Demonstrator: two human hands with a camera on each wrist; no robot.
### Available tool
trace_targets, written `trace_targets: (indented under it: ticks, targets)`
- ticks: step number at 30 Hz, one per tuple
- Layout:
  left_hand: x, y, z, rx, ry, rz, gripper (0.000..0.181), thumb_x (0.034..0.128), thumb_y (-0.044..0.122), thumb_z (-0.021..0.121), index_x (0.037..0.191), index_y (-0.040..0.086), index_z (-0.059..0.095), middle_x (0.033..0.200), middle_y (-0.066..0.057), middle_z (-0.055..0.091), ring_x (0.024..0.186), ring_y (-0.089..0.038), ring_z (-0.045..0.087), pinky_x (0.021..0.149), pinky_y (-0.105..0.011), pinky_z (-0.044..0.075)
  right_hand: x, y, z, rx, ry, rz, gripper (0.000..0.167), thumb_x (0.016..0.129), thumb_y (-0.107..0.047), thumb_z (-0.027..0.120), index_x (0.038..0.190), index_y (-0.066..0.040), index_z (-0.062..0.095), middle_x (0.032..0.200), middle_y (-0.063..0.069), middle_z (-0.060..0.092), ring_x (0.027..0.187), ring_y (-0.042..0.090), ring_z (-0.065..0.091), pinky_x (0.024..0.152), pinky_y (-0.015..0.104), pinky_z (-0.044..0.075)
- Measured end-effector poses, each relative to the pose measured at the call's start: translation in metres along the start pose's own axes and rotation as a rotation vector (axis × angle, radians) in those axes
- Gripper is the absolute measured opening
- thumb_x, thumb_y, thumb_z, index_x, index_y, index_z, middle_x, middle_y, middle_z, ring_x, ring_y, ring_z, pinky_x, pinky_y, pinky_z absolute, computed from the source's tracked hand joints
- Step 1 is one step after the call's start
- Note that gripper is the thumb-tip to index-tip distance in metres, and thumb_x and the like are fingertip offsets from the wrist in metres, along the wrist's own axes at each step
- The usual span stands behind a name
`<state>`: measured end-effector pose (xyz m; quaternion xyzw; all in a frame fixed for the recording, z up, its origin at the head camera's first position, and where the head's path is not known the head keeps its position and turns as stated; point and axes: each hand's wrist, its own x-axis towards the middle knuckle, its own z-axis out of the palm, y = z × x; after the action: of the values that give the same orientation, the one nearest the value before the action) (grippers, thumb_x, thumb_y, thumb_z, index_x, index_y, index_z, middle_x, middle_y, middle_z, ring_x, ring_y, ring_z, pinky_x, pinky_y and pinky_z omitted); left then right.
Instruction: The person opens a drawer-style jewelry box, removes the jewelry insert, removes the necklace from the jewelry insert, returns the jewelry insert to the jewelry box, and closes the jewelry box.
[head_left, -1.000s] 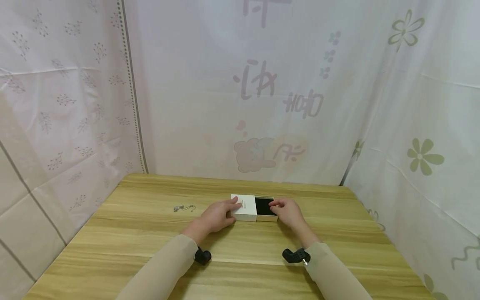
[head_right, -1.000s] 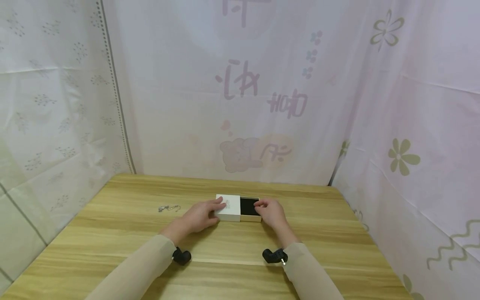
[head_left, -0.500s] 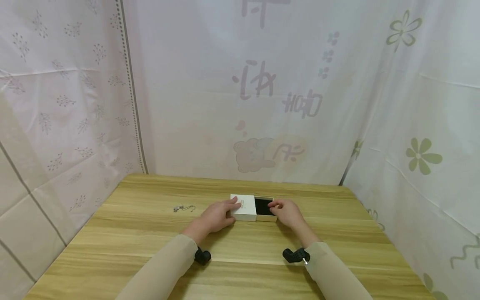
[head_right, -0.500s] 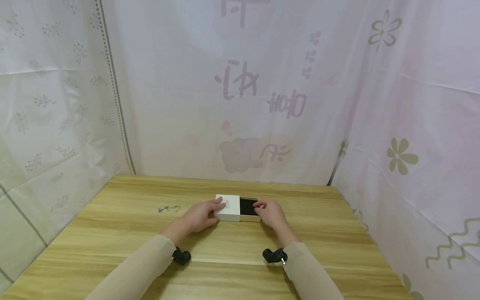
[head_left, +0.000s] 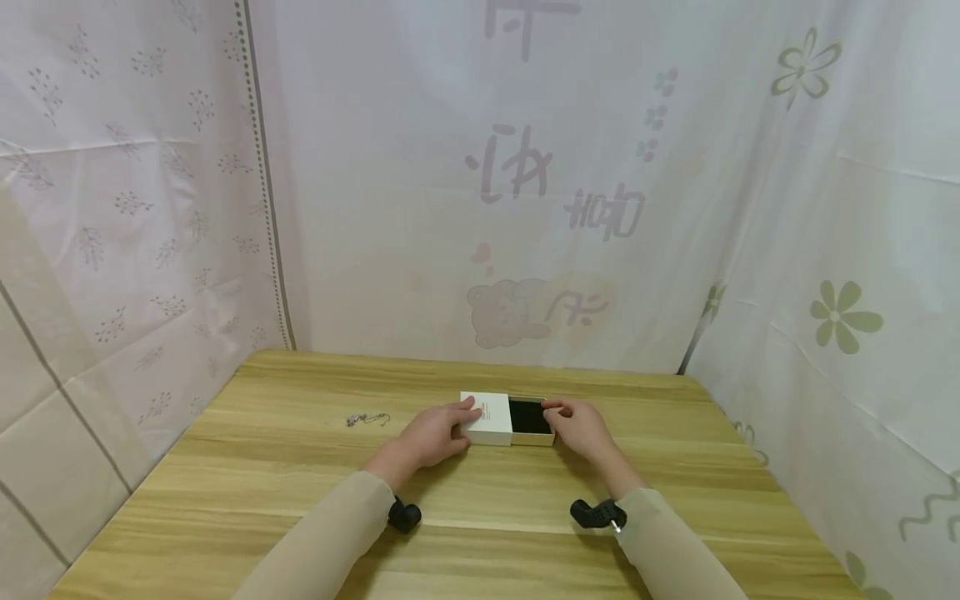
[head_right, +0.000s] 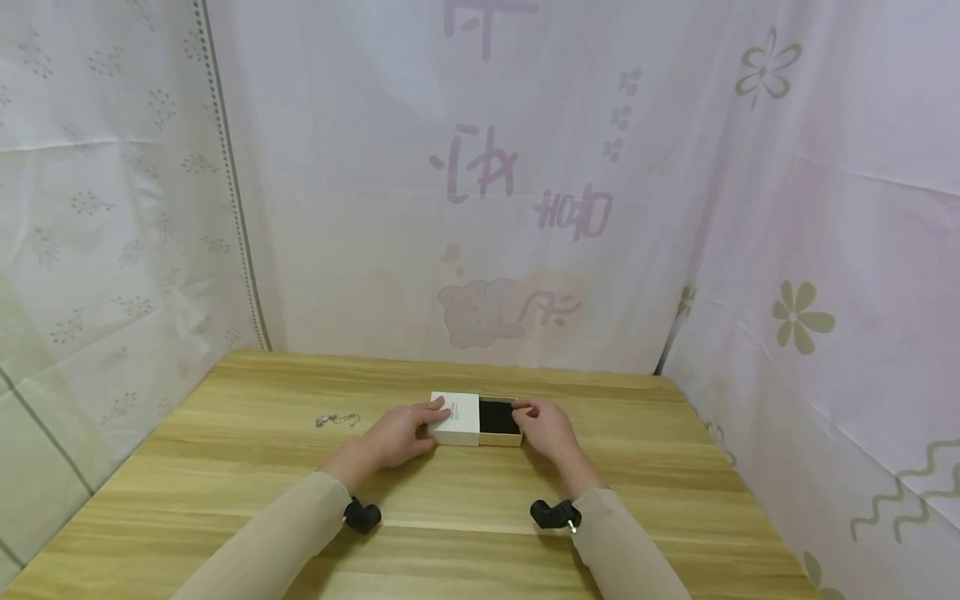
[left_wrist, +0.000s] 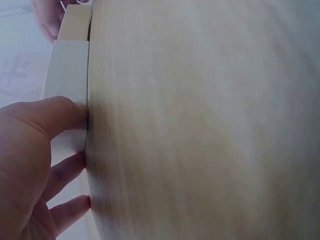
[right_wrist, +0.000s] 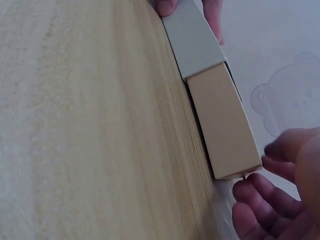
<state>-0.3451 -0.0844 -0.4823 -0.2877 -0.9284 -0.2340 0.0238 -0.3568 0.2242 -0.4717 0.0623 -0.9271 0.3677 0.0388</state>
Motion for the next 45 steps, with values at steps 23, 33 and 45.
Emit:
trace_targets:
  ticks: [23,33,45]
  targets:
    - [0.001,-0.002,0.000,-0.004,-0.008,-0.008,0.060,0.1054,0.018,0.075,0.162,0.018,0.056,0.175,-0.006,0.043,0.158,-0.036,0.049,0.128,-0.051,0.045,0.001,0.008,-0.002,-0.048,0.006,0.019,0.015,0.102,-0.007,0.071,0.110,-0.002,0.082,0.110,0.014,0.082,0.106,0.030,0.072,0.099,0.051,0.058]
    - [0.001,-0.002,0.001,0.003,-0.004,-0.006,0.060,0.1054,0.019,0.075,0.162,0.017,0.057,0.175,-0.006,0.044,0.157,-0.036,0.050,0.127,-0.051,0.046,0.002,0.013,0.000,-0.065,0.007,0.031,0.015,0.103,-0.010,0.071,0.108,-0.005,0.084,0.112,0.013,0.083,0.112,0.033,0.072,0.103,0.055,0.056]
    - [0.002,-0.004,0.002,-0.023,0.016,0.023,0.059,0.1033,0.015,0.077,0.159,0.014,0.060,0.173,-0.011,0.048,0.154,-0.038,0.053,0.124,-0.053,0.048,0.003,0.010,0.002,-0.064,0.025,0.042,0.017,0.102,-0.011,0.071,0.105,-0.003,0.086,0.110,0.014,0.084,0.111,0.034,0.074,0.100,0.051,0.058]
